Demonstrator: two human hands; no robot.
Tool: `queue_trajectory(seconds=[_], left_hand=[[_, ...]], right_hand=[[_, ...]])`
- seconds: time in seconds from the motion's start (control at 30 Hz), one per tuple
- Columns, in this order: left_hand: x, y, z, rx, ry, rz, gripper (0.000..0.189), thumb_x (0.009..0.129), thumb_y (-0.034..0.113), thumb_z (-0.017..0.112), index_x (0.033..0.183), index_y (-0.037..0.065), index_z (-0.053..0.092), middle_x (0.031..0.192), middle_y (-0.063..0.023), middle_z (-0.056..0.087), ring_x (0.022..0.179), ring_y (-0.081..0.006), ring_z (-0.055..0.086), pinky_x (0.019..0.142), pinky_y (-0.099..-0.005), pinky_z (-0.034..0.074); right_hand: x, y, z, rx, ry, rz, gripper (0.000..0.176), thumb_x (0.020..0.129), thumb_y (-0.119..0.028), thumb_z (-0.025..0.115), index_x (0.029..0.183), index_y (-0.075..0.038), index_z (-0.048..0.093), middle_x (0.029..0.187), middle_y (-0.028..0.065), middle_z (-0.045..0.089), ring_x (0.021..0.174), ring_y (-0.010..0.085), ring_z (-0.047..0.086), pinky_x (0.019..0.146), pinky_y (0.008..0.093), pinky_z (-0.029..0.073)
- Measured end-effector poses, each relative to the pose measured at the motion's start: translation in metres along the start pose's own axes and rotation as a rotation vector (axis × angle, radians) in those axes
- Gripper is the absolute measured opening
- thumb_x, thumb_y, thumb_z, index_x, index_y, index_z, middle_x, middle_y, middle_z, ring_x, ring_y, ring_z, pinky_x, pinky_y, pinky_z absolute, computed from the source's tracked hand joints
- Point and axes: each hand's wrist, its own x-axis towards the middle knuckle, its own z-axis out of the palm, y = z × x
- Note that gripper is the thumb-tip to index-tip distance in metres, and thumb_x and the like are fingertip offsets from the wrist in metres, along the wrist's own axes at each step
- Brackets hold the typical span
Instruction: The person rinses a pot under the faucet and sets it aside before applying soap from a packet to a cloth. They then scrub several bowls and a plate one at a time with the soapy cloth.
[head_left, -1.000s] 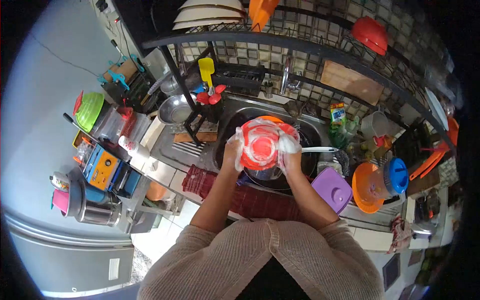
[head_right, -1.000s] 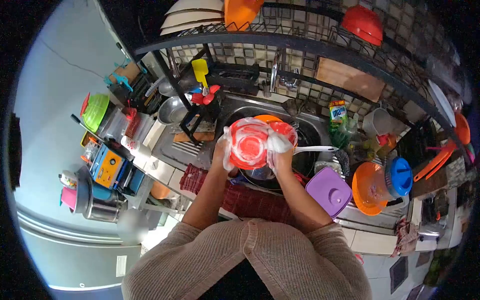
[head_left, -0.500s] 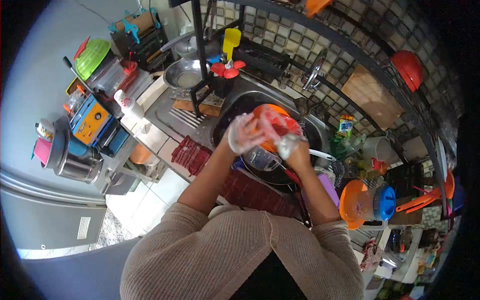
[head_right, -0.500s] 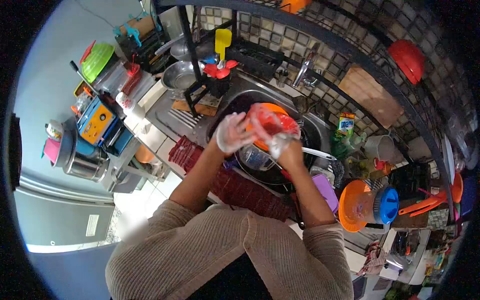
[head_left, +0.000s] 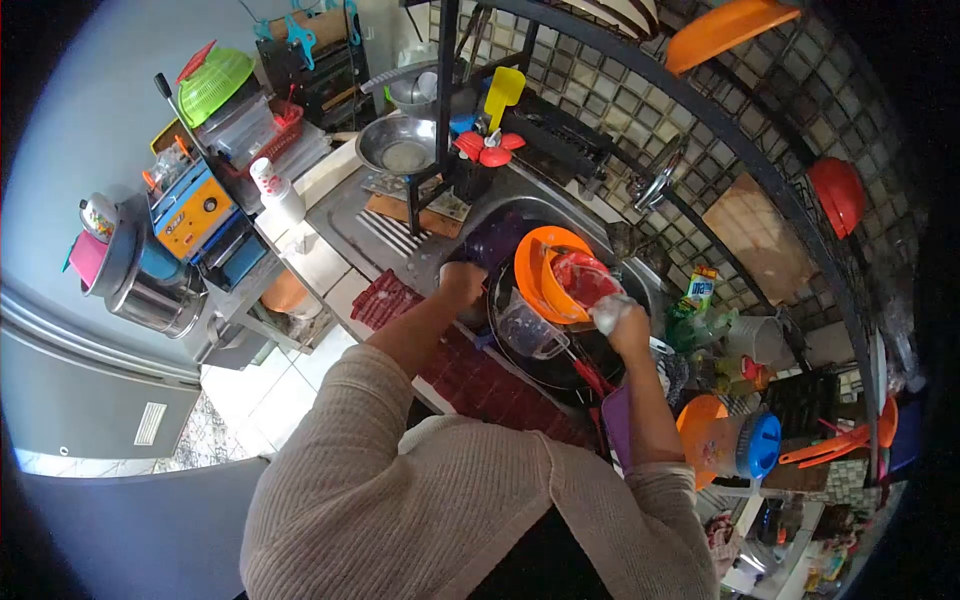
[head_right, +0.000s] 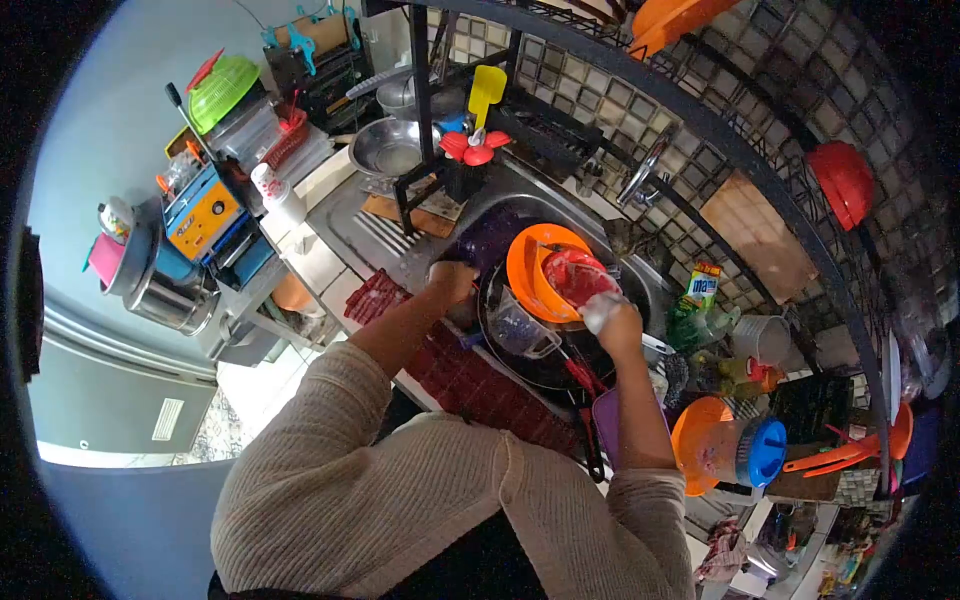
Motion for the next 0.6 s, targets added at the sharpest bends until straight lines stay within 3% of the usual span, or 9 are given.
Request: queue_trajectory(seconds=[0.03,0.1,0.27,0.33,0.37,0.4,0.47,0.5,0.6], left_hand=[[0.004,-0.002,0.003,0.009,-0.002,0.007,0.047,0.082,0.016,0.058,0.129,0.018,0.05,0.112,-0.0124,0.061,0.102,-0.0264,0.061,0.077,-0.0424,0.052],[0.01,-0.01,0.014,0.15,0.22,0.179,0.023,0.083,0.02,0.055,0.103,0.015,0.065,0.099,-0.0081,0.066,0.093,-0.0272,0.064,0.073,-0.0412,0.052],[0.017,-0.045,0.018,0.162,0.316,0.33,0.018,0.083,0.018,0.054,0.095,0.009,0.064,0.098,-0.0117,0.065,0.085,-0.0289,0.066,0.068,-0.0423,0.053],[0.02,-0.057,0.025,0.124,0.351,0.323,0.017,0.082,0.017,0.053,0.092,0.007,0.063,0.1,-0.0136,0.065,0.082,-0.0296,0.066,0.066,-0.0425,0.054],[0.016,-0.06,0.025,0.177,0.394,0.388,0.017,0.082,0.018,0.053,0.09,0.006,0.063,0.101,-0.0151,0.064,0.079,-0.0306,0.066,0.066,-0.0429,0.054],[0.014,-0.062,0.026,0.229,0.437,0.451,0.017,0.082,0.018,0.053,0.088,0.005,0.062,0.102,-0.0166,0.064,0.075,-0.0317,0.066,0.065,-0.0432,0.054],[0.006,-0.061,0.022,0.269,0.46,0.48,0.017,0.081,0.017,0.053,0.089,0.004,0.061,0.1,-0.0167,0.064,0.075,-0.0318,0.066,0.064,-0.0434,0.054],[0.0,-0.059,0.014,0.305,0.485,0.507,0.018,0.081,0.017,0.053,0.09,0.004,0.061,0.098,-0.0169,0.064,0.074,-0.0319,0.066,0.064,-0.0436,0.054],[-0.019,-0.058,-0.016,0.121,0.544,0.438,0.019,0.081,0.015,0.052,0.092,0.003,0.061,0.099,-0.0178,0.064,0.074,-0.0317,0.066,0.064,-0.0447,0.053]], right_hand=[[0.0,-0.003,-0.006,0.0,0.005,0.011,0.015,0.076,-0.025,0.065,0.073,-0.01,0.064,0.076,0.0105,0.064,0.068,0.0285,0.062,0.06,0.0399,0.046],[0.001,-0.007,-0.016,0.254,0.152,0.2,0.022,0.078,-0.026,0.069,0.07,-0.006,0.062,0.068,0.01,0.062,0.061,0.0261,0.06,0.056,0.037,0.045],[-0.007,0.01,-0.032,0.614,0.24,0.621,0.038,0.088,-0.034,0.06,0.064,-0.005,0.057,0.056,0.0037,0.053,0.048,0.0164,0.049,0.048,0.0283,0.038],[-0.01,0.002,-0.05,1.263,0.028,1.063,0.043,0.09,-0.042,0.054,0.062,-0.01,0.053,0.053,0.0016,0.048,0.046,0.0158,0.048,0.048,0.0252,0.04],[-0.012,0.008,-0.048,1.591,-0.074,0.924,0.042,0.091,-0.046,0.048,0.066,-0.011,0.051,0.052,-0.0001,0.045,0.052,0.0149,0.052,0.054,0.0297,0.047],[-0.016,0.01,-0.042,1.594,-0.072,0.926,0.042,0.091,-0.046,0.048,0.066,-0.011,0.051,0.052,-0.0001,0.045,0.052,0.0149,0.052,0.054,0.0297,0.047],[-0.017,-0.002,-0.034,1.994,-0.019,1.057,0.035,0.09,-0.042,0.049,0.073,-0.012,0.053,0.055,-0.0006,0.048,0.06,0.0155,0.054,0.062,0.0381,0.05],[-0.013,-0.015,-0.045,2.023,-0.065,1.095,0.021,0.089,-0.03,0.05,0.076,-0.014,0.054,0.067,0.0007,0.052,0.067,0.0171,0.054,0.069,0.045,0.05],[-0.016,-0.013,-0.028,1.858,-0.131,1.038,0.009,0.083,-0.02,0.056,0.087,-0.012,0.054,0.066,0.0008,0.049,0.061,0.0154,0.05,0.069,0.0433,0.05]])
